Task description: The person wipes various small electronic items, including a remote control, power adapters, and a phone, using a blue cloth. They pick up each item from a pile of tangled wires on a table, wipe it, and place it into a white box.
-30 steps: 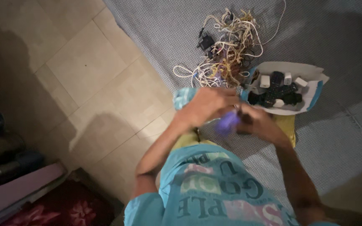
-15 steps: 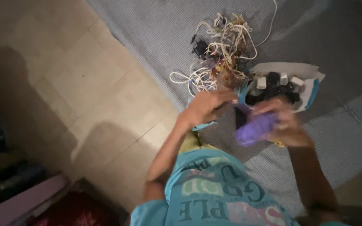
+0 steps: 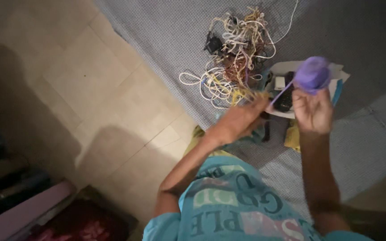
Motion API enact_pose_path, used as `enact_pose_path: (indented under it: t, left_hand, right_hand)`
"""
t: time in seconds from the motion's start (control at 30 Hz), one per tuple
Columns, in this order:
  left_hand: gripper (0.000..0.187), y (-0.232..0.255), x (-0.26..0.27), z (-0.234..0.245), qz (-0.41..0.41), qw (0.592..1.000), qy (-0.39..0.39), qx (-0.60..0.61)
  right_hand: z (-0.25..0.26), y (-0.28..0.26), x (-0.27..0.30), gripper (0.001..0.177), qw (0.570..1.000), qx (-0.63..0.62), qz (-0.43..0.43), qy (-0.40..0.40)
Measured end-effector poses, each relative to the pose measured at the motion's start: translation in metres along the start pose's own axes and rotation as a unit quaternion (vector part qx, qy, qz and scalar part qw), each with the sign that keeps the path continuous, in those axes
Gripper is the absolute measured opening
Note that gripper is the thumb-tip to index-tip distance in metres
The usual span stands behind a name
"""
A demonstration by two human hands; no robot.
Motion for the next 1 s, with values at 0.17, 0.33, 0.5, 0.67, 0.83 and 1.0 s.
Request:
enact_pose_path:
  t: [0.17, 0.33, 0.5, 0.67, 0.83, 1.0]
  left_hand:
    - [0.065, -0.020, -0.004, 0.016, -0.097, 0.988, 0.114, -0.029]
    - [0.071, -0.021, -0.012, 0.025, -0.117, 0.975, 0.145, 0.118]
    - [0.054, -0.017, -0.010, 0.037, -0.018, 0.976, 0.217, 0.008]
    - [0.032, -0.031, 0.003, 0.079, -0.191, 0.952, 0.224, 0.085]
    - [0.032, 0.009, 0.030, 0.097, -0.186, 0.958, 0.204, 0.081]
    - [0.038, 0.025, 0.049, 0.096, -0.223, 0.930, 0.225, -0.184]
  right_hand:
    - [-0.025, 0.004, 0.001, 0.036, 0.998, 0.025, 0.059, 0.009]
    - [-0.073, -0.005, 0.000, 0.046, 0.997, 0.020, 0.072, -0.030]
    - [-0.074, -0.020, 0.007, 0.036, 0.993, -0.027, 0.108, -0.048]
    - [0.004, -0.053, 0.046, 0.039, 0.990, -0.051, 0.131, 0.005]
    - [0.120, -0.112, 0.053, 0.043, 0.984, -0.108, 0.134, 0.038]
    - [0.151, -0.143, 0.036, 0.041, 0.977, -0.064, 0.178, 0.102]
Point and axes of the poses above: each hand's wrist, its own x-axis away from the middle knuckle, its own z-axis out of the back of the hand, y = z × x, the point moved 2 cm from there along -x, towards the middle knuckle, and after that the axes turned 2 degrees about -y, right-handed, at the moved point
